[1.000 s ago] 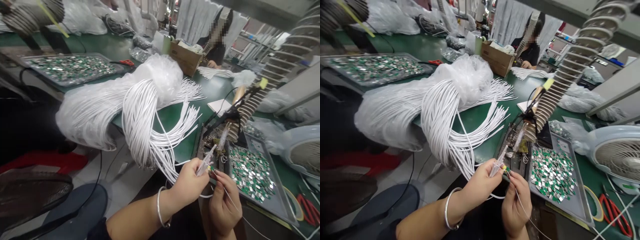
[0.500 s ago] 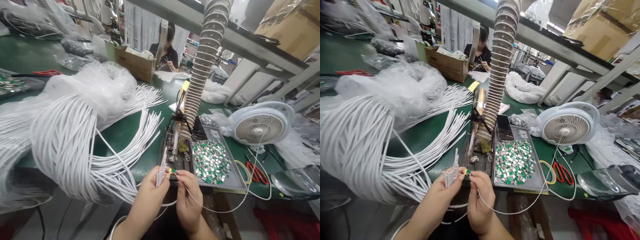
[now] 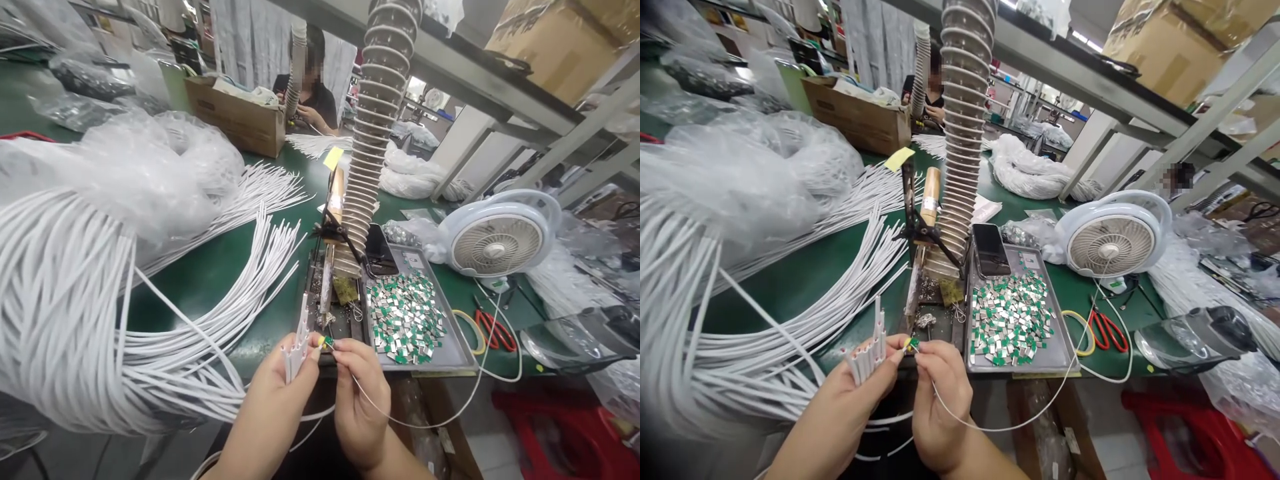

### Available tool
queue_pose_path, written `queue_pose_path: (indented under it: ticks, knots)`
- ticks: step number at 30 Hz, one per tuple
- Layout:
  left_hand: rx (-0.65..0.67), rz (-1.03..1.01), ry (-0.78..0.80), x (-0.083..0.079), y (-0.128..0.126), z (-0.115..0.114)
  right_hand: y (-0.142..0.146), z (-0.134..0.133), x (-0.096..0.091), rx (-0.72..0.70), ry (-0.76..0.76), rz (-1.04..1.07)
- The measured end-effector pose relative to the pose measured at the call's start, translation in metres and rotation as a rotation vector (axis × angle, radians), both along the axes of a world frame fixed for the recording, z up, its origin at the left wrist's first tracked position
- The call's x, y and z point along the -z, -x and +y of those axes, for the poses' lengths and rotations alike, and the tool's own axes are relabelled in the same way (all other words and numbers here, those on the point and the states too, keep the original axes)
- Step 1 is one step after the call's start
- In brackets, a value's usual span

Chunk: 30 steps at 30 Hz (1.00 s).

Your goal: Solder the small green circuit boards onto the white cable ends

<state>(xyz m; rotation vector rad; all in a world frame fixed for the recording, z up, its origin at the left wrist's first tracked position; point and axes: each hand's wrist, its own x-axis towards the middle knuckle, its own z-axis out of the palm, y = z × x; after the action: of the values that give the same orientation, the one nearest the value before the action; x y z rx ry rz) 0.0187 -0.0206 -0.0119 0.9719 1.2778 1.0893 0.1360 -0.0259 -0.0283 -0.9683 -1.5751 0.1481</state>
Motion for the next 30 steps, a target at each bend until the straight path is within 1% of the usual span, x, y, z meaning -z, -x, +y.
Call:
queue_pose_path:
  ticks: [6, 14, 23, 30]
  knots:
    - [0.011, -0.025, 0.026, 0.0019, 0.0004, 0.0013, -0.0015, -0.0006, 0.0039, -0.028, 0.026, 0.008]
    - [0.007, -0.032, 0.070, 0.0051, 0.0026, -0.0002, -0.0002, -0.0003, 0.0036, -0.041, 0.002, 0.006]
    - [-0.007, -0.048, 0.048, -0.0026, 0.0010, 0.0054, 0.0009, 0.0030, 0.0016, -0.039, -0.028, 0.003]
    - [-0.041, -0.104, 0.091, -0.0043, 0.0004, 0.0096, 0.0027, 0.0078, -0.0008, -0.032, -0.054, -0.010]
